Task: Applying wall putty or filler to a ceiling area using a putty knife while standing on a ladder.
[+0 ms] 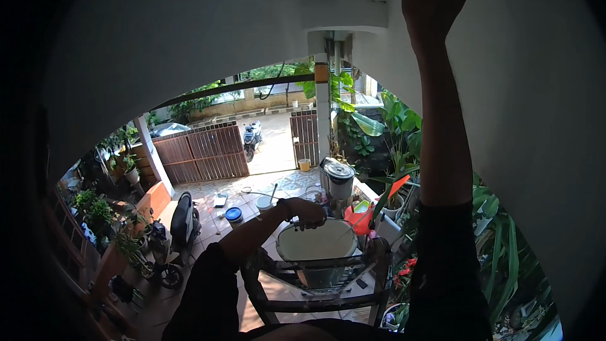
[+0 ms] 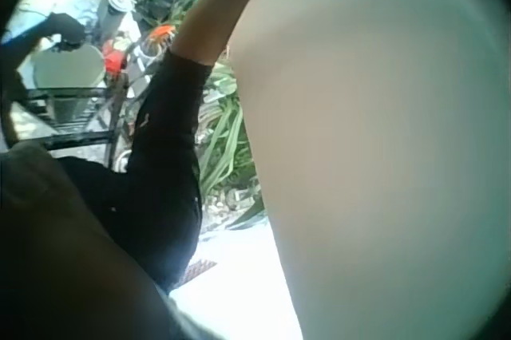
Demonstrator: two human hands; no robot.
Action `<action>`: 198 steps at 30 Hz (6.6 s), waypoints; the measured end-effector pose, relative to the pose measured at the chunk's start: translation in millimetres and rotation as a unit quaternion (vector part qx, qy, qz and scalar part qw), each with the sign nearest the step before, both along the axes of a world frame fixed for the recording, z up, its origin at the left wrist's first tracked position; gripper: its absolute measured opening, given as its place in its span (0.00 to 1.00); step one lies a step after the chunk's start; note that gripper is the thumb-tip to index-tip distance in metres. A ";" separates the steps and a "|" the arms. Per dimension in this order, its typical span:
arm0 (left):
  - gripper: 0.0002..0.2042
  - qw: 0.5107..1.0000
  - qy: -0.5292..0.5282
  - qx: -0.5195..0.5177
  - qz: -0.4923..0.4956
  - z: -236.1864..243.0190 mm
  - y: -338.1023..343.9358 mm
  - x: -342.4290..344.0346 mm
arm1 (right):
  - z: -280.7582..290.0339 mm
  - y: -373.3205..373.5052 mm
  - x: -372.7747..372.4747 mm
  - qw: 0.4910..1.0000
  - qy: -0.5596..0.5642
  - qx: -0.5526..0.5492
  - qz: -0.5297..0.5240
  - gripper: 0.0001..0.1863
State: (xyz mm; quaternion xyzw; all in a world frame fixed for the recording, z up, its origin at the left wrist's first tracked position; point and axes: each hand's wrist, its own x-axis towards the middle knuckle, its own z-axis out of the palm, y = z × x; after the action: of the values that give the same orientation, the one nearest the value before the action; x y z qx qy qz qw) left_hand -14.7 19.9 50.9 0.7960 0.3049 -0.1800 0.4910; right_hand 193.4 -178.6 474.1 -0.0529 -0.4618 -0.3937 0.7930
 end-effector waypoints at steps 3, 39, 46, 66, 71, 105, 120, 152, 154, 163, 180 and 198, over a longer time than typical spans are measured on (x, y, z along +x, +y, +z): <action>0.11 0.999 -0.006 0.045 0.027 19.0 -22.9 7.6 | 24.5 74.0 21.0 0.990 0.014 0.099 -0.101 0.13; 0.09 0.996 -0.036 0.064 -0.049 -13.6 1.0 6.9 | 7.3 258.7 31.9 0.915 -0.022 -0.330 -0.230 0.11; 0.08 0.984 -0.067 0.103 -0.127 -55.0 27.2 5.9 | -64.5 155.4 -21.1 0.944 0.050 -0.314 -0.090 0.13; 0.11 0.999 -0.028 0.008 0.020 12.4 -33.9 -5.3 | -1.8 333.5 15.5 0.892 0.096 -0.408 -0.170 0.15; 0.10 0.996 -0.028 -0.034 0.074 -0.6 -31.2 -7.0 | -8.4 352.5 14.8 0.867 0.089 -0.456 -0.179 0.17; 0.10 0.999 0.006 -0.009 -0.049 21.8 -13.2 5.4 | -233.5 -71.9 50.1 0.720 0.106 -0.670 0.146 0.13; 0.14 0.988 0.092 0.003 -0.124 49.1 -41.9 18.3 | -343.9 159.5 1.2 0.284 -0.578 -0.753 -0.134 0.16; 0.14 0.929 0.336 0.030 -0.153 -29.5 -22.8 63.9 | -520.6 222.8 -87.4 0.425 -0.685 -0.543 0.236 0.25; 0.18 0.848 0.489 -0.145 -0.147 -37.4 -1.1 95.0 | -560.7 247.4 -67.4 0.355 -0.676 -0.636 0.108 0.23; 0.21 0.789 0.560 -0.250 0.032 -89.1 31.7 90.6 | -517.4 224.9 -99.9 0.315 -0.658 -0.681 -0.064 0.21; 0.14 0.977 0.103 0.187 0.014 40.8 -70.2 23.0 | -585.9 270.8 -43.2 0.398 -0.248 -0.745 -0.474 0.13; 0.07 0.986 0.058 0.089 -0.129 30.4 -38.8 14.2 | -469.5 172.3 -37.4 0.207 -0.623 -0.741 -0.140 0.20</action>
State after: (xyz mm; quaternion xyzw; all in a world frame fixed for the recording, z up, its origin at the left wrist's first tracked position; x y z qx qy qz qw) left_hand -0.5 -18.9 81.3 0.8571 0.2426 -0.2602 0.3726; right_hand 156.0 -6.3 4.6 -0.4183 -0.8739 0.1170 -0.2182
